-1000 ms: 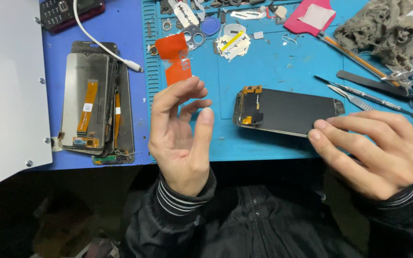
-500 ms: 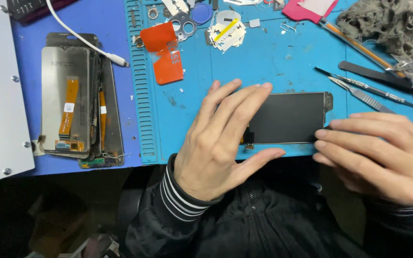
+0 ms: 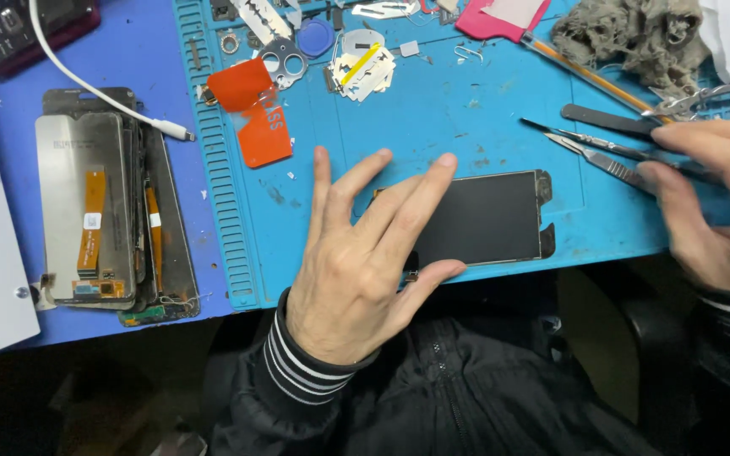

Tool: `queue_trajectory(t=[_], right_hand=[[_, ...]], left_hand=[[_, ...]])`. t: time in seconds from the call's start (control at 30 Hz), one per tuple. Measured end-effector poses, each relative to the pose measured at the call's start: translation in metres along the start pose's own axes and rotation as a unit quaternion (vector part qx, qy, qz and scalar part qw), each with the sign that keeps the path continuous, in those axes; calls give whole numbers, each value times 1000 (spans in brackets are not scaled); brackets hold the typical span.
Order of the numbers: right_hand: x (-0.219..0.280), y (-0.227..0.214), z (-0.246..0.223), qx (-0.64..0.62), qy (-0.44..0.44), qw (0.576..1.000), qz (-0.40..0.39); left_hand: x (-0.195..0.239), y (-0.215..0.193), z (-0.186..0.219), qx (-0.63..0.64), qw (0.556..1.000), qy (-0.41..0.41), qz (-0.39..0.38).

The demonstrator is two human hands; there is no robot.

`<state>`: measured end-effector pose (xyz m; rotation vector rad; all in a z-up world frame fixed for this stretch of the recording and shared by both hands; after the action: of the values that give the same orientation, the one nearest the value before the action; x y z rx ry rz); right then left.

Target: The recorder is using a precision prying tool to separate a mobile phone screen assembly at an electronics repair workbench.

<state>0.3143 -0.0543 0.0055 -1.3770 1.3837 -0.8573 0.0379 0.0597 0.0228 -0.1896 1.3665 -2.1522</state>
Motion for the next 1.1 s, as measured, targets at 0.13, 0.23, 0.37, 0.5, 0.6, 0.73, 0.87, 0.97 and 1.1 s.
queue_trajectory(t=[0.13, 0.23, 0.37, 0.5, 0.6, 0.73, 0.87, 0.97, 1.1], right_hand=[[-7, 4, -6, 29, 20, 999, 11], [-27, -4, -20, 22, -32, 999, -21], [-10, 7, -15, 67, -2, 998, -3], [-16, 9, -23, 158, 12, 987, -20], [-21, 6, -23, 147, 3, 989, -15], [-24, 0, -31, -9, 0, 1000, -14], [-13, -10, -18, 6, 2, 999, -40], [-19, -33, -44, -34, 48, 997, -42], [-55, -33, -124, -567, 18, 817, -104]], left_hand=[[0, -3, 0, -4, 1000, -5, -19], [0, -3, -1, 0, 1000, 0, -30], [3, -5, 1, -22, 999, -2, -26], [4, -8, 6, -36, 999, 2, -9], [4, -11, 12, -31, 999, 30, 23], [5, -6, 20, -64, 995, 64, 43], [0, 2, 38, -73, 993, 70, 57], [-5, 11, 44, -63, 990, 105, 64], [-7, 19, 42, -76, 984, 138, 77]])
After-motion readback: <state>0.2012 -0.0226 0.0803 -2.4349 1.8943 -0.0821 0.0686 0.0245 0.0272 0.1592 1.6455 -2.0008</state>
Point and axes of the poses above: each hand's wrist, its own x-axis away from the middle knuckle, its own y-axis out of the palm, z = x × y, the point moved 6 cm from there along -x, towards the middle knuckle, and after that the axes turned 9 degrees about -z, right-handed, at the moved point
